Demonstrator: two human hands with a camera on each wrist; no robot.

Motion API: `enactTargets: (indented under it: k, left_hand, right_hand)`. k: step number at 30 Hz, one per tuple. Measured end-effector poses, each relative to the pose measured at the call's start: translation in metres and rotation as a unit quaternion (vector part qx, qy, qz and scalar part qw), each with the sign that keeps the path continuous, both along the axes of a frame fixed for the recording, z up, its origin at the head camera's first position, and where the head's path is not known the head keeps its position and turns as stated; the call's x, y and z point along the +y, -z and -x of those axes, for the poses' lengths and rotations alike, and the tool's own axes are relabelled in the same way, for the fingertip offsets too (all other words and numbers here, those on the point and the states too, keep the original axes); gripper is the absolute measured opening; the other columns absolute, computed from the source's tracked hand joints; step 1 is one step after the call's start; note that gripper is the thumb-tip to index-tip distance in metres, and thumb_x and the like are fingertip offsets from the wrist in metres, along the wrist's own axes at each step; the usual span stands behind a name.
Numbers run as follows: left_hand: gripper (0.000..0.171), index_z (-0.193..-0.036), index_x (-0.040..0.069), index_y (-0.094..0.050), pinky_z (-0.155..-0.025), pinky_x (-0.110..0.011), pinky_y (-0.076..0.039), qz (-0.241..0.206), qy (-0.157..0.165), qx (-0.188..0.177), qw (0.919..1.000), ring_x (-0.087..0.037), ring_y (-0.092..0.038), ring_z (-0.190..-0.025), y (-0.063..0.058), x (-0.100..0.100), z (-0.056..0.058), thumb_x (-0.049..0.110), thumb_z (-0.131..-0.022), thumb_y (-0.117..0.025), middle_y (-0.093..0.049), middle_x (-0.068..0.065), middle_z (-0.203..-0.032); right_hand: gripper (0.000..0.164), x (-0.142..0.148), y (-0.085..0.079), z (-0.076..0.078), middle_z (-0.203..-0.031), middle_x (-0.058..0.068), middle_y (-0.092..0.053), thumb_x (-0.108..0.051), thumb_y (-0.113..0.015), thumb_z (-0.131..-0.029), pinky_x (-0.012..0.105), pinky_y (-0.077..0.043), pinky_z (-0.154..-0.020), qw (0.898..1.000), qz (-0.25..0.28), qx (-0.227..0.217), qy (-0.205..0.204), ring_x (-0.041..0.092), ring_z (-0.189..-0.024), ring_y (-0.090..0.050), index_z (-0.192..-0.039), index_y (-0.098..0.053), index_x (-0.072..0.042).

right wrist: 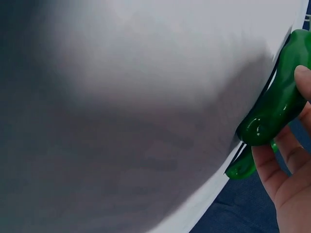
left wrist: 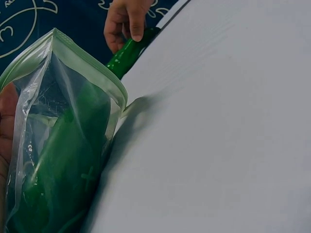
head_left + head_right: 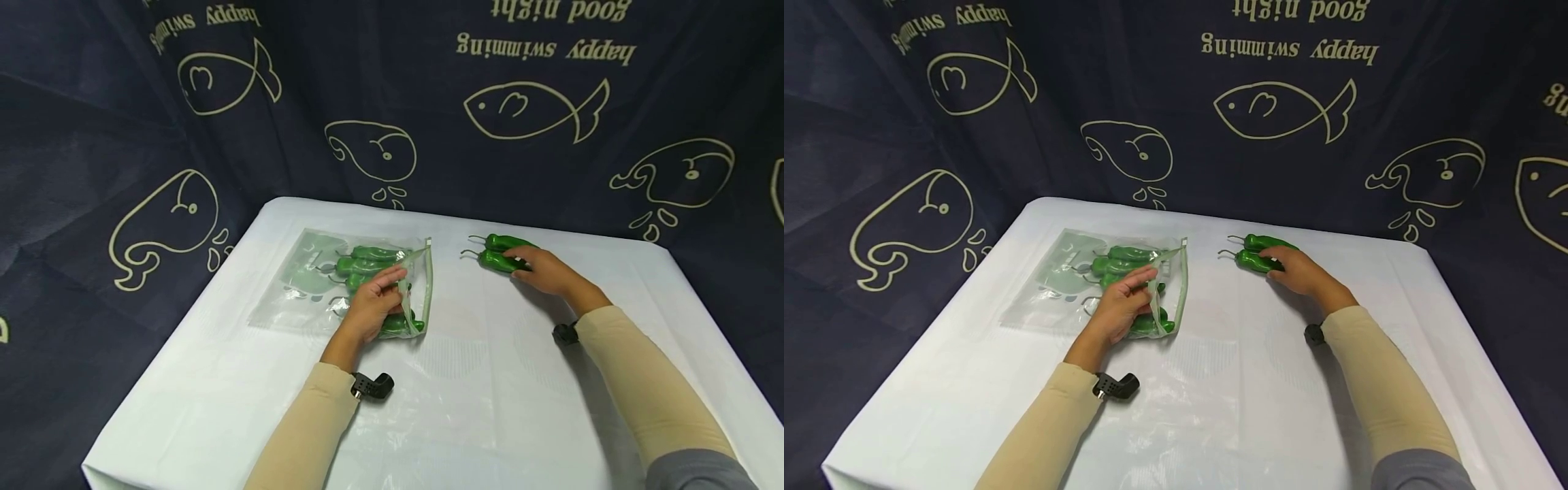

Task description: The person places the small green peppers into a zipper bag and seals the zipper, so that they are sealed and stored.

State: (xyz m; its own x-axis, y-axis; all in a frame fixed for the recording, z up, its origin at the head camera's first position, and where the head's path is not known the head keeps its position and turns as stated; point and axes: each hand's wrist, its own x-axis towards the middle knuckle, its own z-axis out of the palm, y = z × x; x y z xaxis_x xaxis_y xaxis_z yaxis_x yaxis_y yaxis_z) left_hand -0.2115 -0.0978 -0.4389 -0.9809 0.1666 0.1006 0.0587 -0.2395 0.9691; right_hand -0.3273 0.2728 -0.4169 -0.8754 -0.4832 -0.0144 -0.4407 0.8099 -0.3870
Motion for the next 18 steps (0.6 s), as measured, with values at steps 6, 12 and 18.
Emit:
enactTargets:
  k: [6, 12, 18]
  left_hand:
    - [0.050, -0.138, -0.010, -0.051, -0.067, -0.022, -0.056, -0.002, 0.000, 0.002, 1.0000, -0.007, -0.051, -0.086, -0.0003, 0.0008, -0.0002, -0.016, -0.088, -0.053, -0.039, -0.007, -0.153]
    - [0.050, -0.139, -0.013, -0.048, -0.066, -0.021, -0.055, -0.001, 0.004, 0.006, 1.0000, -0.007, -0.052, -0.085, 0.0006, 0.0004, 0.0003, -0.017, -0.089, -0.052, -0.039, -0.008, -0.153]
    - [0.051, -0.139, -0.013, -0.047, -0.067, -0.021, -0.056, 0.000, 0.005, 0.002, 1.0000, -0.007, -0.052, -0.085, 0.0000, 0.0003, -0.0006, -0.017, -0.089, -0.052, -0.039, -0.007, -0.153]
  right_hand:
    - [0.046, -0.0020, -0.0030, -0.0028, -0.146, 0.028, -0.042, -0.007, -0.065, -0.095, 0.063, -0.028, -0.111, 1.000, 0.016, -0.002, -0.004, 0.047, -0.136, -0.034, -0.138, -0.053, -0.001]
    - [0.043, -0.0048, -0.0059, -0.0061, -0.146, 0.028, -0.042, -0.001, -0.062, -0.095, 0.063, -0.027, -0.111, 1.000, 0.025, 0.003, -0.005, 0.046, -0.136, -0.034, -0.137, -0.054, -0.002]
    - [0.043, -0.0102, -0.0074, -0.0101, -0.144, 0.028, -0.043, 0.000, -0.062, -0.094, 0.063, -0.027, -0.111, 0.999, 0.029, 0.012, -0.022, 0.046, -0.136, -0.034, -0.136, -0.054, -0.001]
